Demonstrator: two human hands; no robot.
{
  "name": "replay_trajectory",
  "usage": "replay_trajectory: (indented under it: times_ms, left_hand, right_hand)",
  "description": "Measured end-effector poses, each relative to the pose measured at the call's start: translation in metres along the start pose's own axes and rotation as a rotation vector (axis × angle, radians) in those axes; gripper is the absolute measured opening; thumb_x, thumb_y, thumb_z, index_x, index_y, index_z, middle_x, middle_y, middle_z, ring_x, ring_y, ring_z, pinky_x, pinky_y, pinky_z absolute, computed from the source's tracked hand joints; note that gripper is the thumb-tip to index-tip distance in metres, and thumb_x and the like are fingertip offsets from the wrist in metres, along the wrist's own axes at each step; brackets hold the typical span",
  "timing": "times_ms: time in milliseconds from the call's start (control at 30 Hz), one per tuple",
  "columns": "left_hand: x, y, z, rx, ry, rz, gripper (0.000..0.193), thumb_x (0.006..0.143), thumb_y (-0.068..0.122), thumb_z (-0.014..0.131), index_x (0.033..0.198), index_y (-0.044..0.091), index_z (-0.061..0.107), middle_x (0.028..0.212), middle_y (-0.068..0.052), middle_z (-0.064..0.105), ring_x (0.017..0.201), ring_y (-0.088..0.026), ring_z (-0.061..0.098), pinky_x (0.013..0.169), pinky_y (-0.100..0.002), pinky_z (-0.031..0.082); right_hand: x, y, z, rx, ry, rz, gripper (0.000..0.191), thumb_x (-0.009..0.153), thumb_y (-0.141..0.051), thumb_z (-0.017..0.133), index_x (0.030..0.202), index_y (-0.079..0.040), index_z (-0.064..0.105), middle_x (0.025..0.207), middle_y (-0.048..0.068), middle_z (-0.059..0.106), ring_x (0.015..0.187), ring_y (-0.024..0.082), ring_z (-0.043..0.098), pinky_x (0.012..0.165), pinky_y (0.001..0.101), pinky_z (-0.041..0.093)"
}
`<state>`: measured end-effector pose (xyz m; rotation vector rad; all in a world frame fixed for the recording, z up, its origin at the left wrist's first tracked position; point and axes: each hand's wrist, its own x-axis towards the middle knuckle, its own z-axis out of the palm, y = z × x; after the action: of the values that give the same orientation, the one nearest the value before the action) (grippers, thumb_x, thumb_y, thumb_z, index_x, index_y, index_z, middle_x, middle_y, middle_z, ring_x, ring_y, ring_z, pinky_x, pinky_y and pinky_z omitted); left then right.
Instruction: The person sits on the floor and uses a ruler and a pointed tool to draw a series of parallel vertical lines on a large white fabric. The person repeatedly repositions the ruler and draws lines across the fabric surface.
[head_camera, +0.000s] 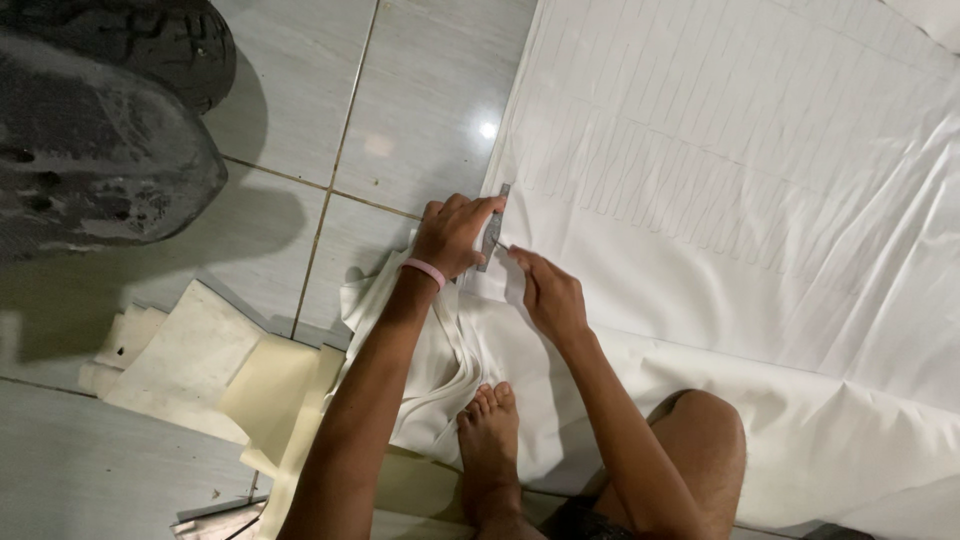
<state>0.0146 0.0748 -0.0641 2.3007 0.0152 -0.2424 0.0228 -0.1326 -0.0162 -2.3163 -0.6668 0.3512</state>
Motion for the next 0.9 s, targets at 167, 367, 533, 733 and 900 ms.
replay_trajectory:
  times_ms: [167,367,533,733,900]
  left_hand:
    - [0.000,0.005,-0.003,0.051,-0.039,-0.054,0.083,0.064,0.011,0.090,0.137,0.024,0.052,0.125,0.007,0.069,0.114,-0.020,0.058,0.101,-0.044,0.039]
    - [0.000,0.000,-0.008,-0.012,-0.064,-0.022,0.088,0.063,0.011,0.090,0.141,0.022,0.051,0.126,0.004,0.069,0.117,-0.022,0.057,0.101,-0.042,0.038]
    - [-0.001,0.000,-0.006,-0.009,-0.034,0.110,0.085,0.061,0.013,0.091,0.137,0.019,0.055,0.137,0.003,0.064,0.118,-0.021,0.056,0.099,-0.040,0.038]
    - [0.002,0.006,0.002,-0.022,-0.062,0.110,0.088,0.059,0.018,0.094,0.138,0.025,0.058,0.143,0.011,0.061,0.115,-0.017,0.055,0.094,-0.038,0.036]
    - [0.007,0.008,0.002,-0.020,-0.062,0.111,0.091,0.056,0.020,0.095,0.139,0.029,0.058,0.146,0.013,0.058,0.115,-0.018,0.053,0.093,-0.037,0.034]
  right_hand:
    - [0.013,-0.004,0.000,0.001,0.005,0.023,0.019,0.103,-0.007,0.058,0.117,-0.009,0.070,0.108,0.010,0.077,0.073,0.027,0.074,0.063,0.0379,0.059]
    - [0.016,0.003,-0.004,0.055,0.006,0.043,0.021,0.105,-0.007,0.056,0.120,-0.009,0.070,0.113,0.010,0.076,0.079,0.027,0.075,0.069,0.0370,0.059]
    - [0.002,0.032,-0.007,0.311,0.187,0.120,0.027,0.112,-0.008,0.043,0.122,-0.003,0.068,0.126,0.009,0.074,0.113,0.022,0.074,0.088,0.0332,0.062]
    - [-0.038,0.056,0.008,0.603,0.365,0.391,0.029,0.113,-0.017,0.042,0.123,0.001,0.063,0.124,0.013,0.072,0.108,0.022,0.074,0.085,0.0296,0.059]
    - [-0.042,0.067,0.013,0.699,0.428,0.457,0.031,0.113,-0.021,0.042,0.125,0.000,0.062,0.124,0.014,0.072,0.107,0.023,0.074,0.085,0.0301,0.057]
